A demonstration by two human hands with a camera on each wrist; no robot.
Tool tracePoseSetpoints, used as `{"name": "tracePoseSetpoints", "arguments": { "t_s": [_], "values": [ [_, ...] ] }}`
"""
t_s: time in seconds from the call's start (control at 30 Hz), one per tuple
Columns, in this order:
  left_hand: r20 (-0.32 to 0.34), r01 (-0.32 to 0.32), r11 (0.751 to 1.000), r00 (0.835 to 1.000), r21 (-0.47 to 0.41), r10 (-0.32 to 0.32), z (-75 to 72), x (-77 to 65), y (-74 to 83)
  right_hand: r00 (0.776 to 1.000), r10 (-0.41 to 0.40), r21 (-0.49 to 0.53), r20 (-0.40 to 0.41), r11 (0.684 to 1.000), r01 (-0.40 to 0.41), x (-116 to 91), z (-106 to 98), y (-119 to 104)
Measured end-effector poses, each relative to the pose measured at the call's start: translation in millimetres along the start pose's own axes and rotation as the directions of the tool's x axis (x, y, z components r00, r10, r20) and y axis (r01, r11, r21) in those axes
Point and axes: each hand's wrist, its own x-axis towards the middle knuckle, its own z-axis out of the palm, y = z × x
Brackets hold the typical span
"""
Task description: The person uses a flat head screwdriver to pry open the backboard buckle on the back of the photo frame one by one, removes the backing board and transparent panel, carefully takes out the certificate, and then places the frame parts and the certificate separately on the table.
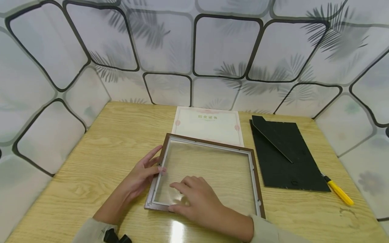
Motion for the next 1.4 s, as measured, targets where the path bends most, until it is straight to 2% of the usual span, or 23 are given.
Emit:
{"name": "tracePoseSetpoints", "arguments": {
  "t_s": [0.17,0.37,0.53,0.67,0.8,1.03,1.17,1.27,1.33,1.4],
  "values": [
    [0.008,0.003,1.0,1.0,-0.002,-0.003,0.7,-1.3,1.3,0.998,-0.059,-0.075,-0.015,0.995,0.058,2.0,3.0,-4.2],
    [-0.002,-0.002,0.999,1.0,0.041,0.003,2.2,0.0,1.8,0.991,-0.119,-0.176,-0.064,0.979,0.106,2.5,5.2,-7.6],
    [-0.061,0.011,0.995,0.998,0.1,-0.005,4.0,2.0,0.3,0.977,-0.174,-0.213,-0.125,0.966,0.145,2.2,5.9,-9.8],
    [-0.124,0.02,0.979,0.992,0.202,0.005,3.9,1.3,-2.0,0.967,-0.2,-0.225,-0.155,0.961,0.162,2.3,4.7,-10.8],
    [-0.16,0.007,0.945,0.986,0.328,0.048,2.6,0.5,-4.1,0.965,-0.208,-0.21,-0.157,0.962,0.174,1.7,2.4,-11.1],
    [-0.173,-0.013,0.898,0.98,0.439,0.099,2.1,-0.8,-5.5,0.95,-0.236,-0.19,-0.206,0.962,0.198,0.8,-0.7,-11.7],
    [-0.175,-0.006,0.84,0.977,0.543,0.12,3.4,-3.5,-1.5,0.937,-0.246,-0.185,-0.246,0.961,0.204,0.4,-2.6,-12.5],
    [-0.186,0.007,0.791,0.973,0.611,0.135,4.4,-3.8,0.9,0.919,-0.282,-0.211,-0.277,0.951,0.228,1.3,-4.5,-12.6],
    [-0.192,0.011,0.768,0.97,0.64,0.146,5.2,-3.2,1.3,0.906,-0.305,-0.223,-0.293,0.943,0.246,2.2,-5.3,-12.3],
    [-0.198,0.013,0.75,0.968,0.661,0.157,6.0,-2.5,1.2,0.884,-0.349,-0.252,-0.31,0.927,0.278,3.8,-5.3,-11.6]
  ]
}}
